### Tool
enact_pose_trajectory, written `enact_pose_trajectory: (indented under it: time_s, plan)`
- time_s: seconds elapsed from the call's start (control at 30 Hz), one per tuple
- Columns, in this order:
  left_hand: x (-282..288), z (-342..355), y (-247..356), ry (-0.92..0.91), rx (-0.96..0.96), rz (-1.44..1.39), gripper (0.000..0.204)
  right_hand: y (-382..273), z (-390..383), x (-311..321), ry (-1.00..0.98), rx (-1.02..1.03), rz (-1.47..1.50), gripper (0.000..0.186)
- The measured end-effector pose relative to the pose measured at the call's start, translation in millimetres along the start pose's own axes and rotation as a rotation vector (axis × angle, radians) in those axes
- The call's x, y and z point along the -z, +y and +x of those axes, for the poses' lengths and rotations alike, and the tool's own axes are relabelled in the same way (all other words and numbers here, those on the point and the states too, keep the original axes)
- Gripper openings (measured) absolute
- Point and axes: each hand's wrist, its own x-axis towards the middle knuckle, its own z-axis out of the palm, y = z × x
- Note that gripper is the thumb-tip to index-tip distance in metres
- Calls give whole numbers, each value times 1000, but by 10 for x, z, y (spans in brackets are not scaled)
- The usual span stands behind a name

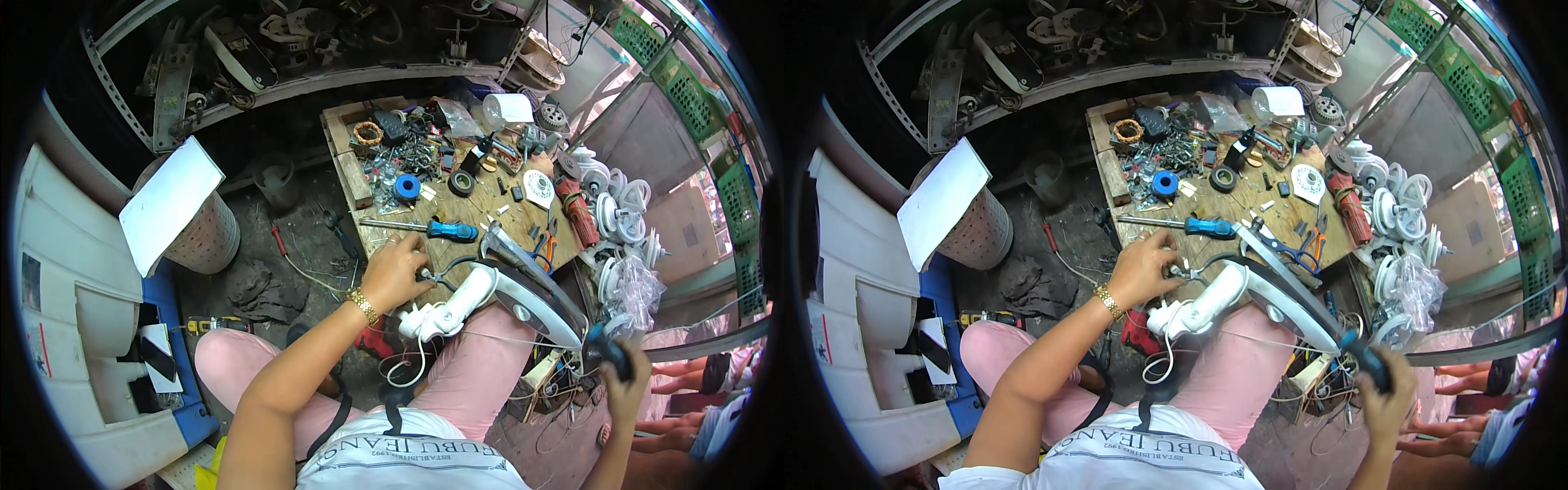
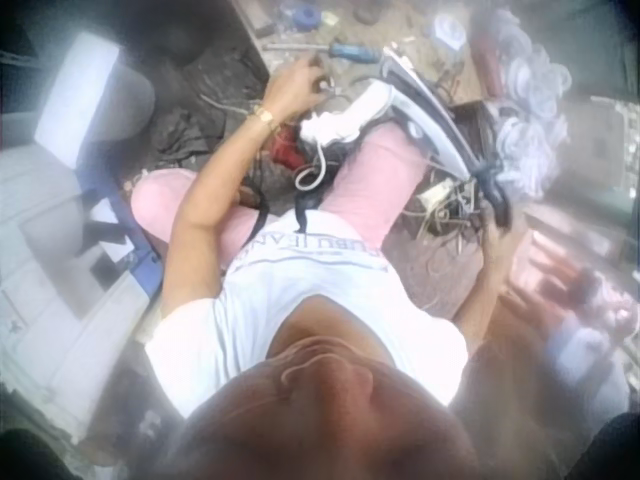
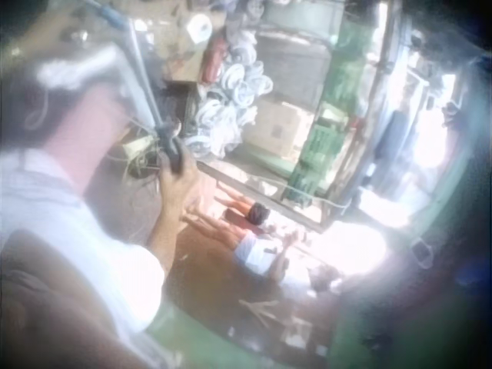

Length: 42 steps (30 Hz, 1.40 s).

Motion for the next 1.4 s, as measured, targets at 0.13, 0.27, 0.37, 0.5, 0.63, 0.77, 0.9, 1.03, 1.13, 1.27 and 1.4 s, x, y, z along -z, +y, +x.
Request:
enact_pose_trajectory:
  time_s: [0.13, 0.27, 0.37, 0.5, 0.63, 0.77, 0.9, 1.03, 1.13, 1.27, 1.4]
  plan:
    - [-13, -17, -29, 14, -7, 11, 28, -369, -348, -171, -169, -64, -13, 40]
    - [-7, -5, -29, 41, -24, 0, 27, -227, -475, -412, -175, -86, 98, 40]
    - [-28, -14, -34, 64, -31, 16, 27, -297, -411, -410, -191, -68, 81, 39]
    - [-32, -36, -57, 75, -33, 8, 27, -413, -319, -372, -173, -8, 29, 39]
    - [-13, -59, -64, 71, -26, 10, 26, -469, -273, -376, -190, -3, 21, 39]
    - [-20, -54, -58, 88, -45, 6, 26, -508, -231, -357, -202, 10, -6, 38]
    - [-15, -57, -58, 82, -43, 0, 27, -578, -167, -312, -216, 7, -2, 38]
    - [-9, -49, -59, 71, -43, 5, 27, -530, -157, -301, -250, -30, 37, 36]
    - [-5, -52, -55, 83, -54, 7, 27, -575, -85, -275, -316, -176, 107, 37]
    - [-2, -44, -56, 74, -49, 7, 26, -483, -116, -296, -255, -274, 228, 40]
    - [11, -56, -52, 82, -53, 22, 25, -432, -76, -185, -441, -319, 144, 41]
